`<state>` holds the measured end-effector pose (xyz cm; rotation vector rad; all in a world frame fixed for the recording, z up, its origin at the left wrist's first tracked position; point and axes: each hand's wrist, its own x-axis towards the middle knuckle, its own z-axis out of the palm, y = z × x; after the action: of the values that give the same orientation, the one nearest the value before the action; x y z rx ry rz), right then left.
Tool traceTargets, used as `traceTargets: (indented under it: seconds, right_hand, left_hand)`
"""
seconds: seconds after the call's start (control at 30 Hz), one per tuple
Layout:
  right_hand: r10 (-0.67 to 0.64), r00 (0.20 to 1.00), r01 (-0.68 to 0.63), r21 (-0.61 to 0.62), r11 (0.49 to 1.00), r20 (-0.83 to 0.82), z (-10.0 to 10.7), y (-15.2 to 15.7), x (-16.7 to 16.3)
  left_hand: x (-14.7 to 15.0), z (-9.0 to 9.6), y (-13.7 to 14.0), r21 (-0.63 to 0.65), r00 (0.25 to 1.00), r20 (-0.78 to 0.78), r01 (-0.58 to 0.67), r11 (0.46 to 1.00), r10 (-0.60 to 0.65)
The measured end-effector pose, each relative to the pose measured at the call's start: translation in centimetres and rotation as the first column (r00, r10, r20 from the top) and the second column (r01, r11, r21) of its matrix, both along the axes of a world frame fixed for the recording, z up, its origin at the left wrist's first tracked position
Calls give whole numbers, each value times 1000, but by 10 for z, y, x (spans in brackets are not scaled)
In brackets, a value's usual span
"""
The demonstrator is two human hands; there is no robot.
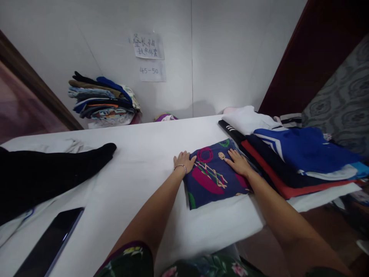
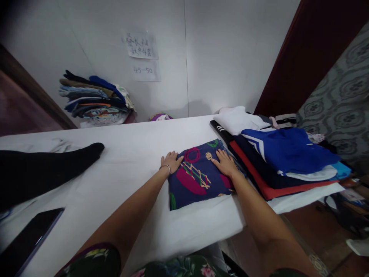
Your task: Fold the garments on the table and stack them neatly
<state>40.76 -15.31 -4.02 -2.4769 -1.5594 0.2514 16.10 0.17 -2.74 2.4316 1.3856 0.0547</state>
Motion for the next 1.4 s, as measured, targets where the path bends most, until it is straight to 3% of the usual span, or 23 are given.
traceTargets:
  seconds: [0.2, 0.3, 0.4, 0.5, 0.63, 0.87, 1.07, 1.17, 1.4]
  right_hand:
    - [-18, 999, 19, -33, 999, 44, 16, 1, -14]
    - [50, 992, -57, 64, 996, 114, 31, 14, -26]
    - [192, 966, -219, 152, 964, 175, 40, 39, -34]
    - [269, 947, -285, 70, 956, 177, 36, 63, -26]
    - [169, 974, -159, -74, 984, 149, 17, 80, -1]
    - [121, 980, -109, -80, 991, 159, 7, 84, 10]
    - [114, 980, -104, -68, 992, 160, 9, 84, 8]
    - [68, 985, -62, -43, 997, 158, 10, 80, 8]
    - [-122, 984, 123, 4, 992, 129, 11, 76, 16]
  left_hand:
    - [-3, 22, -22, 139, 993, 104, -66, 988, 52]
    - [-1, 26, -54, 220, 983, 124, 106, 970, -136]
    - [3, 18, -83, 240, 952, 40, 285, 928, -303]
    - [5, 8, -94, 259, 944, -21, 324, 910, -331]
    - [4, 4, -93, 268, 937, -38, 345, 900, -348]
    - [1, 12, -94, 228, 941, 22, 324, 918, -338]
    - [4, 21, -48, 48, 983, 35, 179, 983, -181]
    - [4, 17, -29, -48, 992, 26, 122, 991, -121]
    - [-1, 4, -26, -41, 995, 93, 32, 999, -28]
